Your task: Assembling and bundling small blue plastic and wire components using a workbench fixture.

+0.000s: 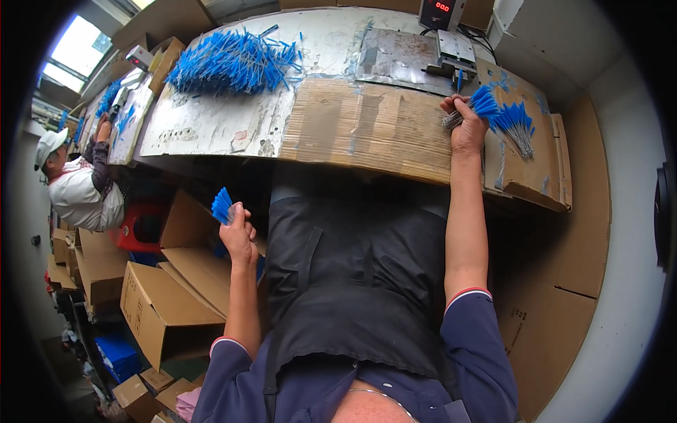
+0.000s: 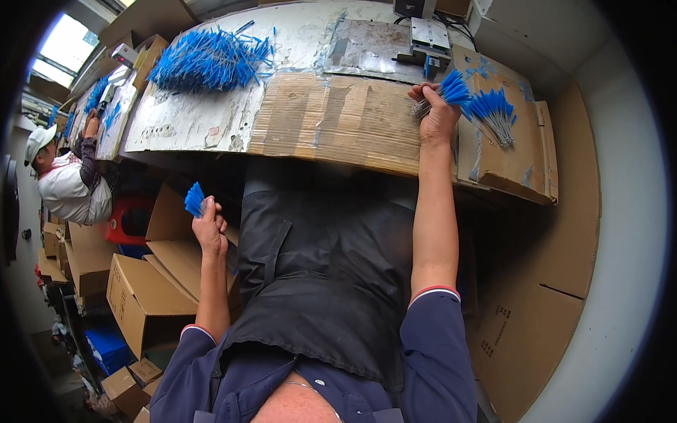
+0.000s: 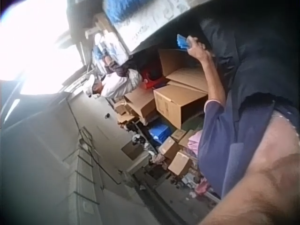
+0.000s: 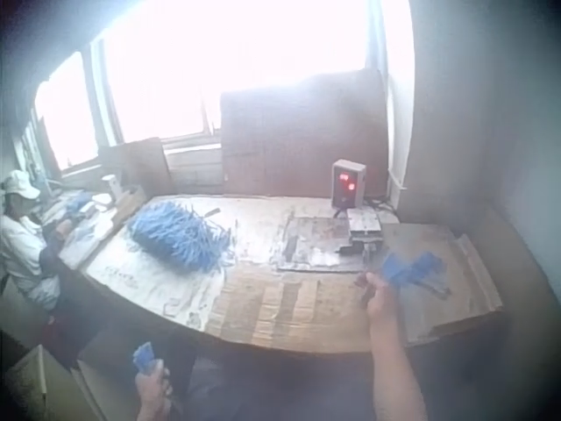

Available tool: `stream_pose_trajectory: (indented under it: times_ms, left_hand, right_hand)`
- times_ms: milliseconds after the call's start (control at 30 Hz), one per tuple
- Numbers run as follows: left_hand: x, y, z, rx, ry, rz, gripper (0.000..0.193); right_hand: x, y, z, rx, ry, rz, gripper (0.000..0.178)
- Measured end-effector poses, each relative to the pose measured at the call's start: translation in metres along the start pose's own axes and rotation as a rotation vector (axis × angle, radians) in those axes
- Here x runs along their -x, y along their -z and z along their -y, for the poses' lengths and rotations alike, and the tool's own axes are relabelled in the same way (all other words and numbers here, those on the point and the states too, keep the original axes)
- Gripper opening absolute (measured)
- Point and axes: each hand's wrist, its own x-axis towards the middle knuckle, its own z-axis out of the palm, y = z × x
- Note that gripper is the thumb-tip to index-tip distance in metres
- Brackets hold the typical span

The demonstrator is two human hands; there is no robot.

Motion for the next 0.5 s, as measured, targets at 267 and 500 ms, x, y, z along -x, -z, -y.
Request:
stream_pose_trajectory:
  times_ms: [267, 500]
  left_hand:
    - [-0.005, 0.003, 0.006, 0.035, 0.038, -0.001, 0.008]
    - [0.019, -0.047, -0.01, 0.029, -0.045, 0.056, 0.009]
  right_hand:
    - [-0.001, 0.005, -0.004, 0.038, 0.043, -0.021, 0.013]
    - [0.009, -0.009, 0.002, 0.108, 0.063, 0.015, 0.01]
